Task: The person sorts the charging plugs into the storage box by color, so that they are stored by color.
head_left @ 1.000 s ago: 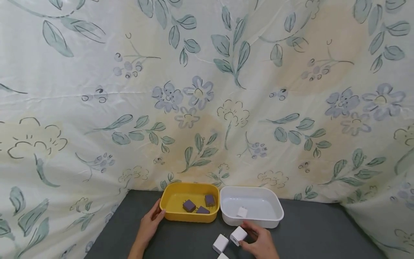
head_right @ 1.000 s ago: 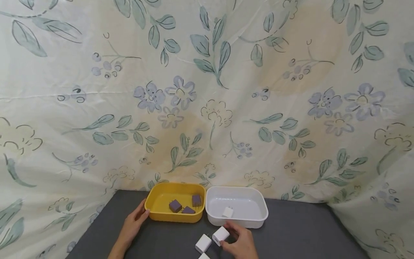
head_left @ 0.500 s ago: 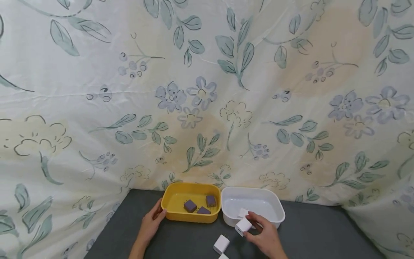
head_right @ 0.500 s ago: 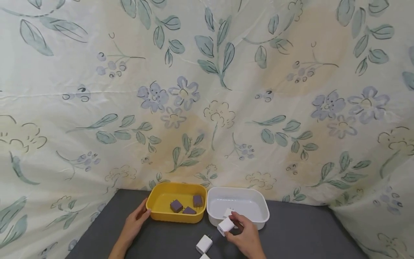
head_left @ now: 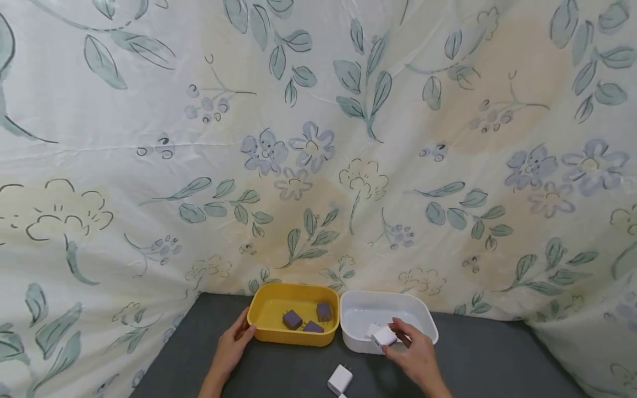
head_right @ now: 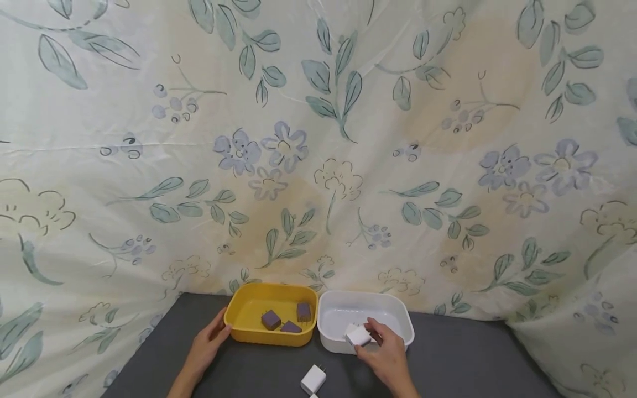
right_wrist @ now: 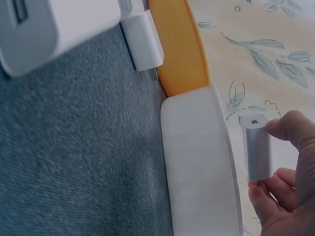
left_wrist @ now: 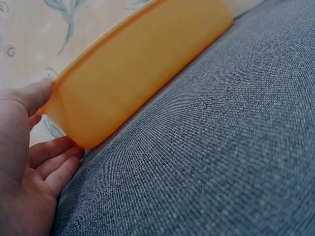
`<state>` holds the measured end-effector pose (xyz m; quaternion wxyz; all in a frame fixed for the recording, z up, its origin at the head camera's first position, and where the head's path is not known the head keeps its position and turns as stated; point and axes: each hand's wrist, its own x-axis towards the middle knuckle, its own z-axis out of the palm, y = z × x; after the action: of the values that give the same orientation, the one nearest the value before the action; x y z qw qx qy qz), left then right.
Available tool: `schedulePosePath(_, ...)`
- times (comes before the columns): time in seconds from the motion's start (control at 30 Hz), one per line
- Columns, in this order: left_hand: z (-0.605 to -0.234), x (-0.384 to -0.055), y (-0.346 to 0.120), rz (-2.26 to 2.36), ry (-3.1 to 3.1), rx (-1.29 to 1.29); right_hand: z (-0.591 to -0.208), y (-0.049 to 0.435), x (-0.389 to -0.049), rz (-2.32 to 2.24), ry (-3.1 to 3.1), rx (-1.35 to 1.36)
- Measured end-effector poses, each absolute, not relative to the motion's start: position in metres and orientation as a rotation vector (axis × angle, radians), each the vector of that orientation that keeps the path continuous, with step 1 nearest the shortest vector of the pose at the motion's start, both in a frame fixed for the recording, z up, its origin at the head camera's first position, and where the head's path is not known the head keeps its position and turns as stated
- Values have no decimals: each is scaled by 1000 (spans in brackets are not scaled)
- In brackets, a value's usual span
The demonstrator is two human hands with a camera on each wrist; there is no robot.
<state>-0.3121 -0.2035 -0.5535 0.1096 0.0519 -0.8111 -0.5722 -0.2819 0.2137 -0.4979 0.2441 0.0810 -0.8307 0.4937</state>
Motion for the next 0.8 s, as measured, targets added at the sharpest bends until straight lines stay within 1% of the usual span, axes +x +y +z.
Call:
schedulePosePath(0.17,-553,-310,-204,-1672,-2400,146,-498,215,-289,1289,-2235,198)
schedulePosePath(0.4,-553,-310,-205,-1653,-2399,170,-494,220,-301,1128,-2305,83)
schedulePosePath(0.6,-554,-311,-205,-1682,-2392,151,-494,224,-305,1168,-2330,49)
schedulePosePath(0.8,-555,-312,-205,-1698,-2390,141,-497,224,-302,1236,-2367,-29)
